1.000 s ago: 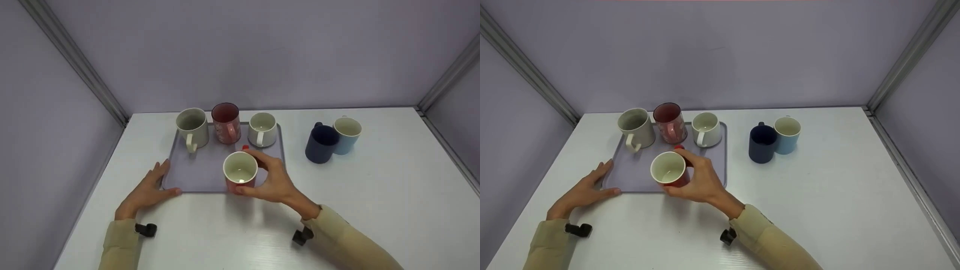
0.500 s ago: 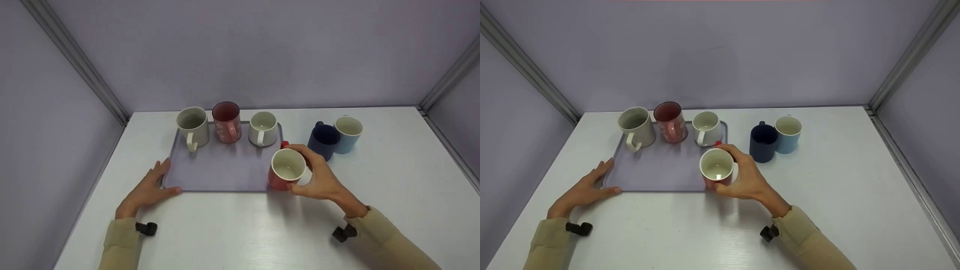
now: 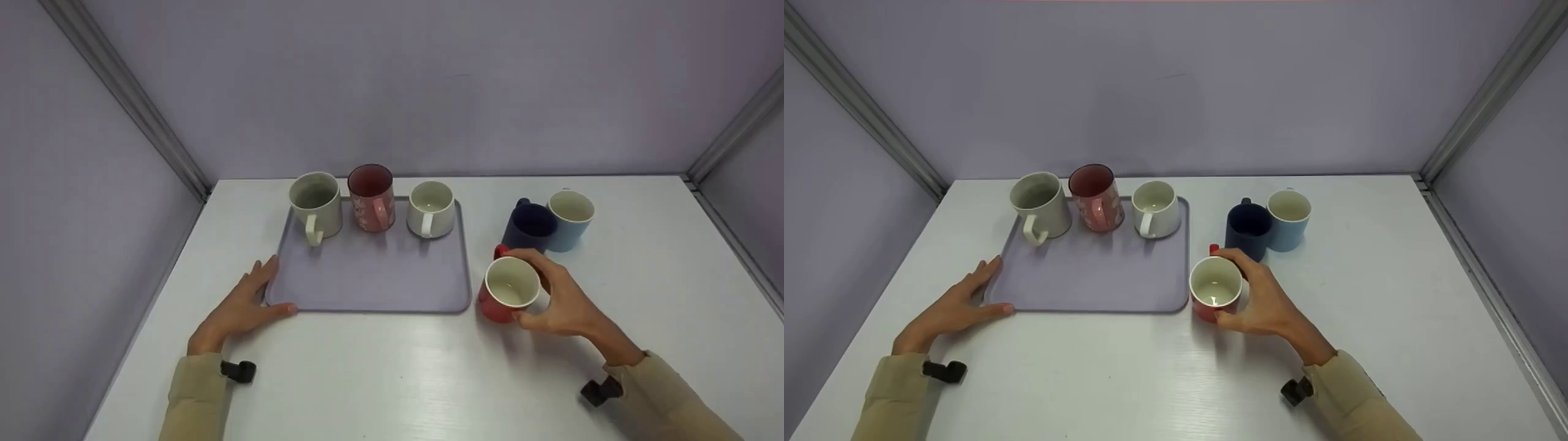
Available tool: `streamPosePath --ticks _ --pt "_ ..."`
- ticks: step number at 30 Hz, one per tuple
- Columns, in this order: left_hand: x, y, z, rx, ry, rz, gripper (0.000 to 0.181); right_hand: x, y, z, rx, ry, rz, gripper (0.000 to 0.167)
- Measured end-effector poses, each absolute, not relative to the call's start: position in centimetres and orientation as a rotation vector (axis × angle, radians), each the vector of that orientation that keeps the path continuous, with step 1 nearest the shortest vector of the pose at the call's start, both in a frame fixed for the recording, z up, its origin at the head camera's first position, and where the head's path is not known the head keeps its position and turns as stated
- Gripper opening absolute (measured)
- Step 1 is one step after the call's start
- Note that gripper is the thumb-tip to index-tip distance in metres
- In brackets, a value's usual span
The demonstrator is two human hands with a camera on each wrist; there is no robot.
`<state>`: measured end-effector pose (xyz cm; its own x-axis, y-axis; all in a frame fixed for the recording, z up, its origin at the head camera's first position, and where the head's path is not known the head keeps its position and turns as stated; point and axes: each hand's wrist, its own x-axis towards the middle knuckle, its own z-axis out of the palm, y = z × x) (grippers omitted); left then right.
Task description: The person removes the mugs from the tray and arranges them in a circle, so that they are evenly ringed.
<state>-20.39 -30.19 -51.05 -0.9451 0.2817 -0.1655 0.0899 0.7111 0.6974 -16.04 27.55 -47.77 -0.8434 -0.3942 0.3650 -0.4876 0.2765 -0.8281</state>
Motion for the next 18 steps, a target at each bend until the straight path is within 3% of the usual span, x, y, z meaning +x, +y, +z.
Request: streamPosePath --ticks 18 --pt "-20.5 -30.4 -51.2 0.276 2.668 1.038 0.119 -15.8 29.7 -49.2 0.884 -2.447 1.628 0.091"
